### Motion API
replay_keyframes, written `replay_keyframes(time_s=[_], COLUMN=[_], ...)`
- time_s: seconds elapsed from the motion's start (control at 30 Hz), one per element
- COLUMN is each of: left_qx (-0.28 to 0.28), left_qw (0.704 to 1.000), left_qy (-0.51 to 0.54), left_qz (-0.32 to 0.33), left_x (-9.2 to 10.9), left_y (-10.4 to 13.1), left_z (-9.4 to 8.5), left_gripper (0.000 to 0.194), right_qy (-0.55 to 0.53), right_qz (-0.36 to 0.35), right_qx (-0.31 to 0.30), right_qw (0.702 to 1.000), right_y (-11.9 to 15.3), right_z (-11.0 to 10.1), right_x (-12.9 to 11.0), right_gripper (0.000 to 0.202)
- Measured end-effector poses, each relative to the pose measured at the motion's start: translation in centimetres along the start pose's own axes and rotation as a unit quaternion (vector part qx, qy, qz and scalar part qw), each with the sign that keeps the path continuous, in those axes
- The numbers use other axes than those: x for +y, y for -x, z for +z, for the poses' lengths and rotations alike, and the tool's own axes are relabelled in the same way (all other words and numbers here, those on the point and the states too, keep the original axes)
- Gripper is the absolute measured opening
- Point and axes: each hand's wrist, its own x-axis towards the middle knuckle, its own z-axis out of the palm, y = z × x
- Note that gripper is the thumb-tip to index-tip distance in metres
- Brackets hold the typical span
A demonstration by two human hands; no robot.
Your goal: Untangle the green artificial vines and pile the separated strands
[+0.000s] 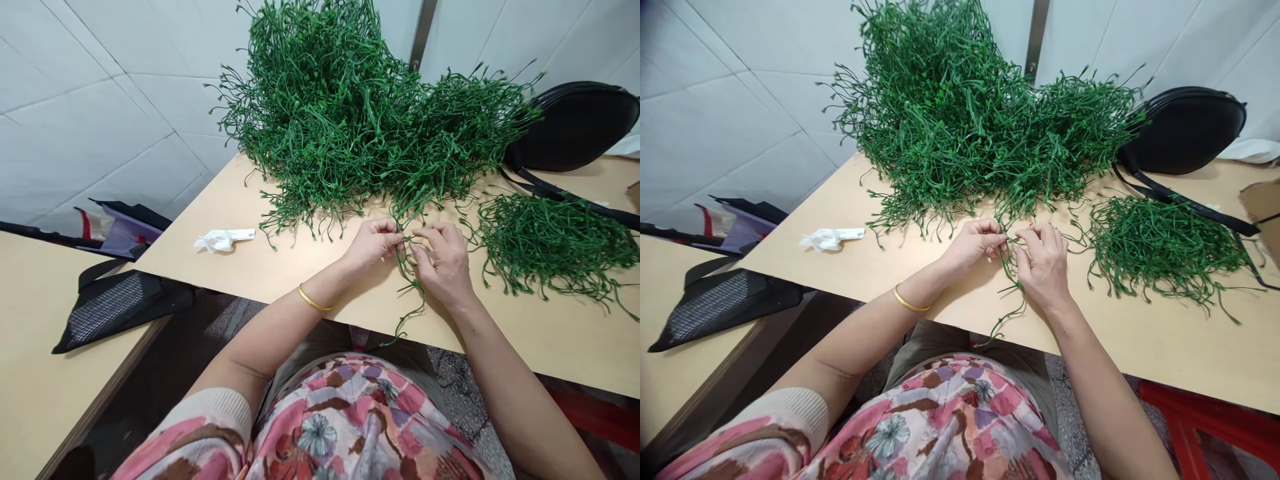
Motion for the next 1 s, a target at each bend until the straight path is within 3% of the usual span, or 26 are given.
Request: replay_keyframes(time_s=[0.1, 0.23, 0.4, 0.5, 0.67, 0.77, 0.83, 0.9, 1.0], left_qx=[0.005, 0.027, 0.041, 0.041, 0.023, 0.007, -0.009, -0.026, -0.041], left_qw=[1.0, 0.999, 0.999, 0.999, 1.0, 1.0, 1.0, 0.999, 0.999], left_qy=[0.017, 0.024, 0.016, 0.017, 0.01, 0.017, 0.019, 0.014, 0.013], left_qz=[0.015, 0.017, -0.008, -0.011, 0.002, -0.006, -0.015, -0.018, -0.008], left_x=[-0.18, -0.34, -0.4, -0.52, -0.51, -0.34, -0.25, -0.23, -0.37], left_y=[-0.09, -0.31, -0.32, -0.33, -0.35, -0.24, -0.16, -0.11, -0.14], left_z=[0.02, 0.03, 0.1, 0.07, 0.05, 0.11, 0.11, 0.06, -0.02], left_gripper=[0.022, 0.022, 0.018, 0.018, 0.022, 0.022, 0.02, 0.018, 0.017], right_qy=[-0.022, -0.007, 0.118, 0.136, -0.001, -0.117, -0.209, -0.313, -0.428], right_qz=[-0.012, -0.023, -0.07, -0.078, -0.01, 0.053, 0.129, 0.208, 0.243], right_qx=[-0.024, -0.058, -0.043, -0.034, -0.039, -0.036, -0.049, -0.093, -0.166], right_qw=[0.999, 0.998, 0.99, 0.987, 0.999, 0.991, 0.968, 0.922, 0.854], right_y=[-0.02, 0.08, 0.3, 0.42, 0.3, 0.05, -0.1, -0.2, -0.27], right_z=[0.13, 0.24, -0.09, -0.23, -0.14, -0.13, -0.16, -0.19, -0.21], right_x=[0.1, 0.07, -0.44, -0.62, -0.53, -0.35, -0.13, 0.09, 0.06], right_gripper=[0.025, 0.015, 0.017, 0.016, 0.014, 0.014, 0.015, 0.02, 0.025])
